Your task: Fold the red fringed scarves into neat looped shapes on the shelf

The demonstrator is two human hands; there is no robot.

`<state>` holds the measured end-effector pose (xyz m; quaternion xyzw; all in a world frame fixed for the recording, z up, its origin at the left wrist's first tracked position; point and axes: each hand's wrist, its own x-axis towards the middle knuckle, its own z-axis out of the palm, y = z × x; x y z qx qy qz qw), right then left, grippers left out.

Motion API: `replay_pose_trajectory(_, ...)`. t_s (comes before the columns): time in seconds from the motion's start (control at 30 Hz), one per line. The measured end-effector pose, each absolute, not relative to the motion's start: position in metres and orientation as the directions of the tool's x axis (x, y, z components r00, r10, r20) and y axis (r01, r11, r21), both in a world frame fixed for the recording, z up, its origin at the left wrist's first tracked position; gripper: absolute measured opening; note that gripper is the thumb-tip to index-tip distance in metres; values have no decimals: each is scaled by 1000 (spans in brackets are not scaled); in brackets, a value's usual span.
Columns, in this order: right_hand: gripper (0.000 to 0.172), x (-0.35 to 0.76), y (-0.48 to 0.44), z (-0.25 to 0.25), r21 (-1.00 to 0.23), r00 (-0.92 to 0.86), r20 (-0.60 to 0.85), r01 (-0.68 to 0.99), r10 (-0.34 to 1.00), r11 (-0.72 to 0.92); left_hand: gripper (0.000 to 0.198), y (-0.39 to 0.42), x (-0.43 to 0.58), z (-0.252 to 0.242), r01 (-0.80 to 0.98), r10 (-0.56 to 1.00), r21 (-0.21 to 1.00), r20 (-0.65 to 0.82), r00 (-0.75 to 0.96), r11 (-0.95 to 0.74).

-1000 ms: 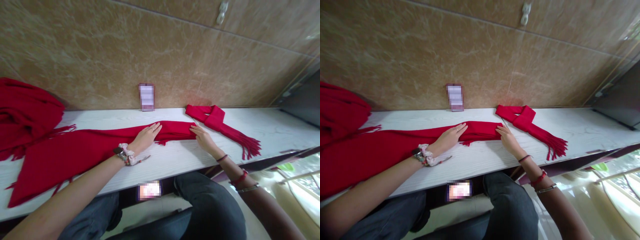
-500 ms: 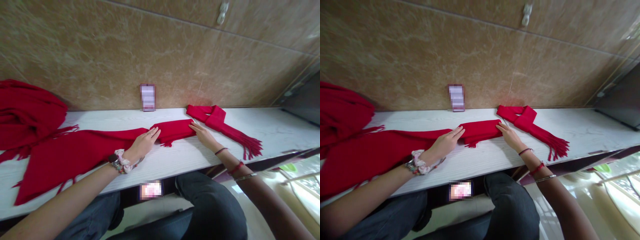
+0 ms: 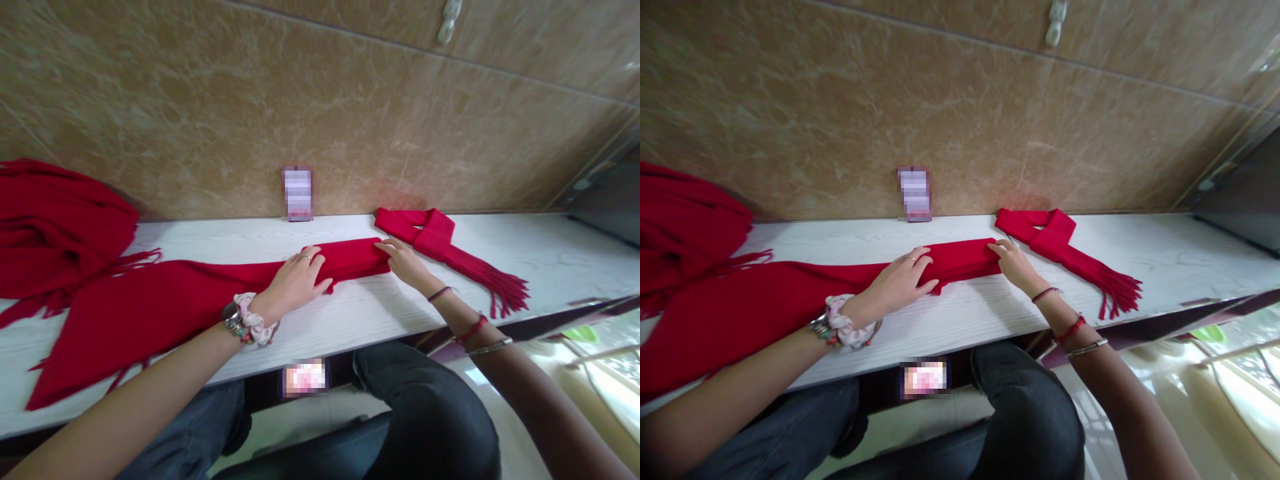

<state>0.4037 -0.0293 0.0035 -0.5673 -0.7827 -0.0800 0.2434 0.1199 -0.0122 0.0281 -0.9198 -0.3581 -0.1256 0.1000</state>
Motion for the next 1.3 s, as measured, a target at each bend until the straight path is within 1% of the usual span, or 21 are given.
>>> replay_pose_trajectory(0.07,55,402,-32,8,-73,-310,463,921,831,384,47,-2,119,28,616,570,-102,286,770,-781)
replay_pose_trajectory(0.13,56,402,-33,12,-7,-417,427,886,802,464,50,8,118,25,576,541,-107,239,806,-811)
replay_pose_trajectory(0.23,57,407,-30,18,15,-527,369,827,766,562,52,17,118,20,560,529,-125,217,821,-819)
replay_pose_trajectory(0.3,59,412,-27,24,14,-551,398,803,734,595,48,19,120,17,526,490,-155,221,843,-836)
replay_pose_trajectory(0.37,63,415,-25,30,24,-563,467,779,682,626,44,18,121,14,483,438,-185,237,867,-856)
replay_pose_trajectory(0.43,65,417,-23,32,39,-569,512,764,644,644,45,16,121,10,469,416,-191,262,871,-862)
replay_pose_trajectory(0.47,64,418,-22,30,43,-574,510,760,640,648,47,15,121,7,484,428,-183,277,860,-856)
replay_pose_trajectory(0.6,57,418,-23,7,20,-569,410,787,713,617,51,10,118,-5,552,499,-129,299,814,-824)
replay_pose_trajectory(0.73,60,419,-26,-8,2,-524,381,824,762,566,49,10,115,-3,575,530,-123,271,804,-809)
replay_pose_trajectory(0.83,57,416,-29,4,27,-543,311,825,780,564,47,12,114,8,608,560,-141,269,783,-782)
replay_pose_trajectory(0.9,50,409,-30,18,42,-534,274,838,800,545,47,13,116,16,581,534,-150,264,804,-800)
replay_pose_trajectory(1.0,49,389,-30,35,58,-503,264,860,823,507,53,15,124,23,547,505,-134,252,826,-827)
replay_pose_trajectory(1.07,46,373,-28,38,86,-486,256,872,835,482,54,17,130,23,553,519,-114,235,822,-825)
replay_pose_trajectory(1.13,44,362,-24,35,145,-477,220,878,851,455,54,21,133,19,562,536,-88,213,817,-822)
replay_pose_trajectory(1.23,39,364,-21,23,264,-514,107,840,851,474,53,29,131,8,552,531,-58,207,822,-832)
replay_pose_trajectory(1.3,37,375,-21,17,303,-518,33,820,855,485,53,33,127,3,530,508,-61,213,835,-846)
